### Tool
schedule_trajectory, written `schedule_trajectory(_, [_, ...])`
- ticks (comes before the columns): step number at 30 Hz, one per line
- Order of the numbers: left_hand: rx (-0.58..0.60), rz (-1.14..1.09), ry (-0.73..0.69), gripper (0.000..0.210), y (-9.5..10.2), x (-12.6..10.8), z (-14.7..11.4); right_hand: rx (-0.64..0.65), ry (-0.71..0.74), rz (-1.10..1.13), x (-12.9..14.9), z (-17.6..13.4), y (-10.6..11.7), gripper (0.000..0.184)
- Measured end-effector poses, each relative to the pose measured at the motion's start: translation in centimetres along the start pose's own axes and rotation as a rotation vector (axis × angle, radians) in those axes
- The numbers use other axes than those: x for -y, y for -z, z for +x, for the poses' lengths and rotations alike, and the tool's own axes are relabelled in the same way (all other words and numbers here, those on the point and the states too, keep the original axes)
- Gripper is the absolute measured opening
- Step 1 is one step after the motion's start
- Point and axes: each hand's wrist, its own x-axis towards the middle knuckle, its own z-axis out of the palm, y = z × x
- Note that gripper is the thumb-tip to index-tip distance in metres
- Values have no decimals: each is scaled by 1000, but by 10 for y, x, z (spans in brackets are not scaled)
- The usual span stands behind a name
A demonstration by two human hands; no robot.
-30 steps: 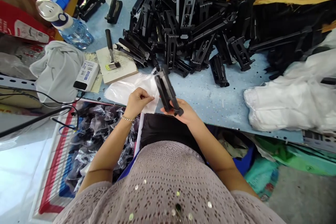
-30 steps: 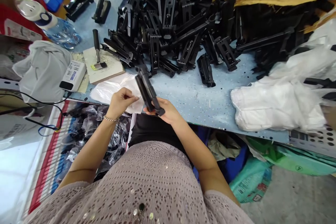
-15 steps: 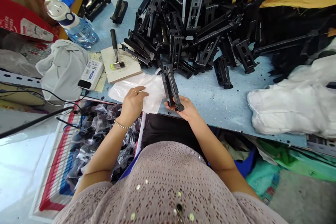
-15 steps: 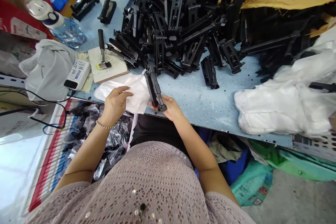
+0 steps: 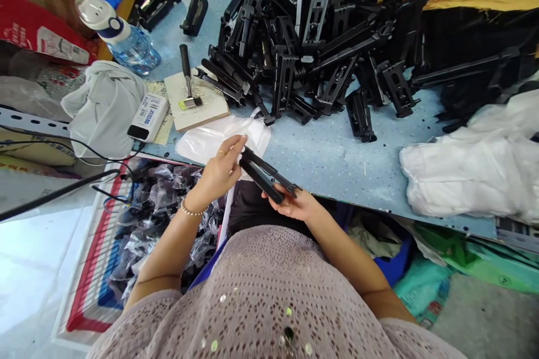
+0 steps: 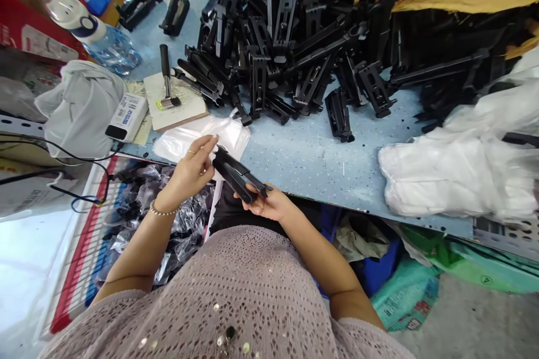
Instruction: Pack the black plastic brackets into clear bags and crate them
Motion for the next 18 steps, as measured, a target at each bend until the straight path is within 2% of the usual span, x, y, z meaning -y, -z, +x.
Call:
schedule_trajectory(2, [56,33,-148,83,-7,-16,-6,-60,54,-38,2,6,-2,34])
schedule_trajectory(4, [130,-5,-276,85,-18,-31,-10,-191,154,-142,4,12,-6,31])
schedule_trajectory(7, [203,-67,-324,82,-28,-49,-13,-410,350,-524,5,12,-19,29])
schedule_trajectory(8, [201,-66,-315,78,-27,-53,-15,-443,406,-661,4,8,-24,25])
schedule_trajectory(10, [178,-44,-299,65,-14,-60,-22,-379,457,-838,3,-2,-36,19])
schedule_trajectory(11, [170,-29,-283,57,-4,-62,-28,-271,432,-872,3,-8,-41,19])
schedule_trajectory(13, [221,-4,-183,40,21,-57,-47,-19,315,-865,6,-19,-47,27])
schedule_trajectory(14, [294,3,-89,34,31,-49,-60,57,265,-846,8,-24,-46,31])
schedule_trajectory(15, [400,14,40,30,39,-36,-74,81,237,-827,11,-27,-43,34])
schedule_trajectory(16, [524,26,181,26,43,-20,-90,51,236,-811,15,-30,-38,36])
schedule_trajectory(18, [787,63,519,19,39,17,-122,-115,301,-792,24,-34,-24,36])
